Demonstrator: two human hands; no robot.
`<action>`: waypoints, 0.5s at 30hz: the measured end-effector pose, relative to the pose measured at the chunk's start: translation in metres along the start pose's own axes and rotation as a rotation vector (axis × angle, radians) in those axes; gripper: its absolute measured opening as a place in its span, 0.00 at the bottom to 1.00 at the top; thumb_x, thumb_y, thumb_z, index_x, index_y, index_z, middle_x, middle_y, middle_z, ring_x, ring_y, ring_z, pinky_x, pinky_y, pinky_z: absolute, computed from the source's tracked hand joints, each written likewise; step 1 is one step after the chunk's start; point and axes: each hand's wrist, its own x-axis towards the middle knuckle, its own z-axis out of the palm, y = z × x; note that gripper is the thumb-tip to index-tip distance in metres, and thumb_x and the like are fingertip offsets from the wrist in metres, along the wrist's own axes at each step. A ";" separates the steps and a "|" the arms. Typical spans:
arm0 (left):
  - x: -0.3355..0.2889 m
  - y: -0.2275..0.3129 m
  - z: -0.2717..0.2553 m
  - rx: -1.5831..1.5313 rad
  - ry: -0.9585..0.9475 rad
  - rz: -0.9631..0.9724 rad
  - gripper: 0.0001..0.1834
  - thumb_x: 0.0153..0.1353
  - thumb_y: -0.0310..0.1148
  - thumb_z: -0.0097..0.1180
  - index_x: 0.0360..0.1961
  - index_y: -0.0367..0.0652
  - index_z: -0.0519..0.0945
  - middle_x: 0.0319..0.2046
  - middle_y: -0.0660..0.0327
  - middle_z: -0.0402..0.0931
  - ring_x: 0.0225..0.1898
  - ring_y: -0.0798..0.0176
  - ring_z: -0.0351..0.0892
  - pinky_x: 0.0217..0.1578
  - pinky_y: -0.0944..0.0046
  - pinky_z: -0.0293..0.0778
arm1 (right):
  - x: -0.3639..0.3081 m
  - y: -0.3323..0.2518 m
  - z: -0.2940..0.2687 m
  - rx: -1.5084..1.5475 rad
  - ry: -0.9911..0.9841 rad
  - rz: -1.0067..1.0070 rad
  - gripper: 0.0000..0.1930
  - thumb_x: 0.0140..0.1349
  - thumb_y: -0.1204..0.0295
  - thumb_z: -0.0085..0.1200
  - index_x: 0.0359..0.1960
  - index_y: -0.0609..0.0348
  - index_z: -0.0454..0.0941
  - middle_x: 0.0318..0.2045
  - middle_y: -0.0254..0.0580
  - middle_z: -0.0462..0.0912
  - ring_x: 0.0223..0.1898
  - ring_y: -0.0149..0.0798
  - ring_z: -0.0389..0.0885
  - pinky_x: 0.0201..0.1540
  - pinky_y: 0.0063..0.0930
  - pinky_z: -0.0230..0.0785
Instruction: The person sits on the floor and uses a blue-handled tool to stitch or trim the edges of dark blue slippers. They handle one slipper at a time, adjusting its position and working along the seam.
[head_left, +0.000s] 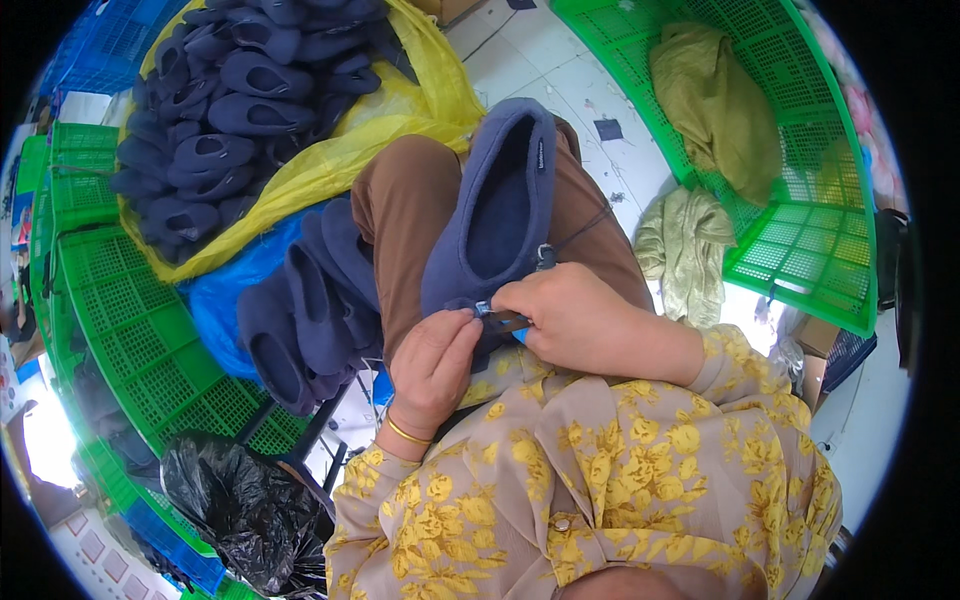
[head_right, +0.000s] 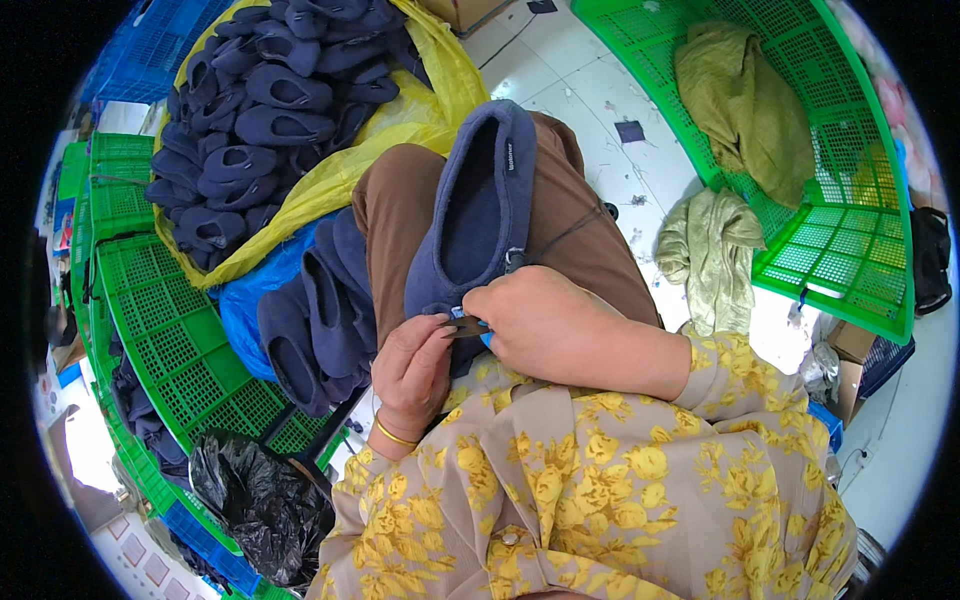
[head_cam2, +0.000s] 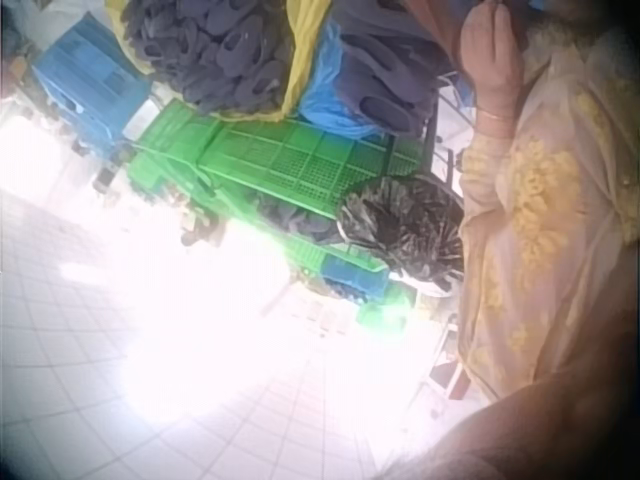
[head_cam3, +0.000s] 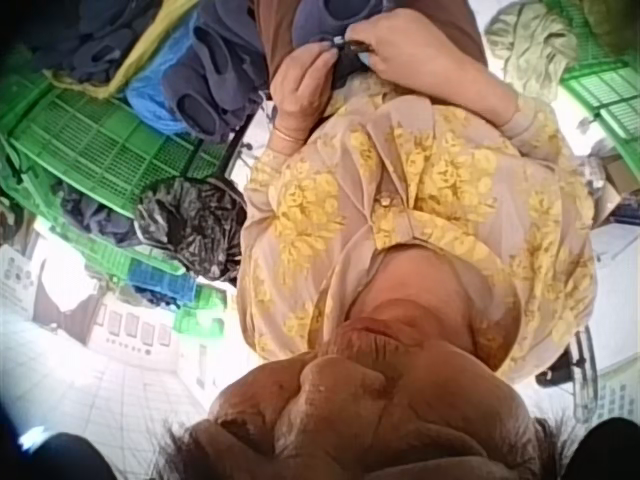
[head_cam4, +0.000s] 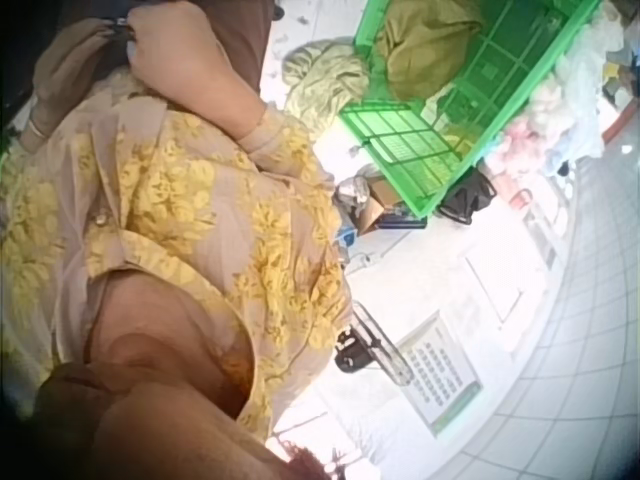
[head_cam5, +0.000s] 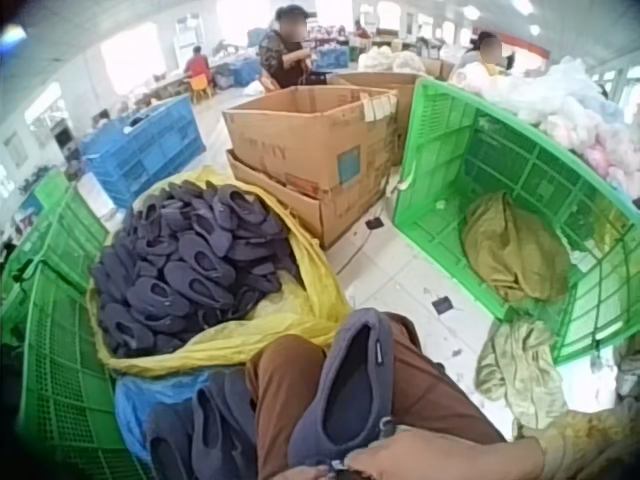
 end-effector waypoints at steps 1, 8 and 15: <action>-0.001 -0.001 0.001 0.005 -0.007 0.005 0.11 0.47 0.17 0.60 0.34 0.35 0.82 0.37 0.54 0.80 0.37 0.54 0.82 0.37 0.61 0.80 | 0.003 -0.003 0.001 -0.031 -0.022 0.022 0.06 0.50 0.75 0.56 0.29 0.63 0.76 0.27 0.53 0.81 0.33 0.54 0.82 0.37 0.44 0.74; 0.000 -0.001 0.003 -0.005 -0.043 -0.028 0.11 0.47 0.18 0.61 0.34 0.34 0.82 0.36 0.54 0.80 0.37 0.53 0.82 0.38 0.60 0.80 | 0.015 -0.005 0.024 -0.092 0.065 0.043 0.06 0.51 0.73 0.56 0.29 0.62 0.76 0.25 0.53 0.82 0.32 0.54 0.83 0.36 0.45 0.74; 0.008 0.005 -0.004 0.106 0.021 -0.091 0.14 0.46 0.18 0.63 0.37 0.37 0.81 0.38 0.56 0.80 0.38 0.53 0.79 0.38 0.59 0.77 | 0.003 -0.009 0.006 0.010 0.056 0.158 0.06 0.50 0.76 0.56 0.31 0.60 0.75 0.25 0.53 0.81 0.32 0.54 0.82 0.36 0.47 0.73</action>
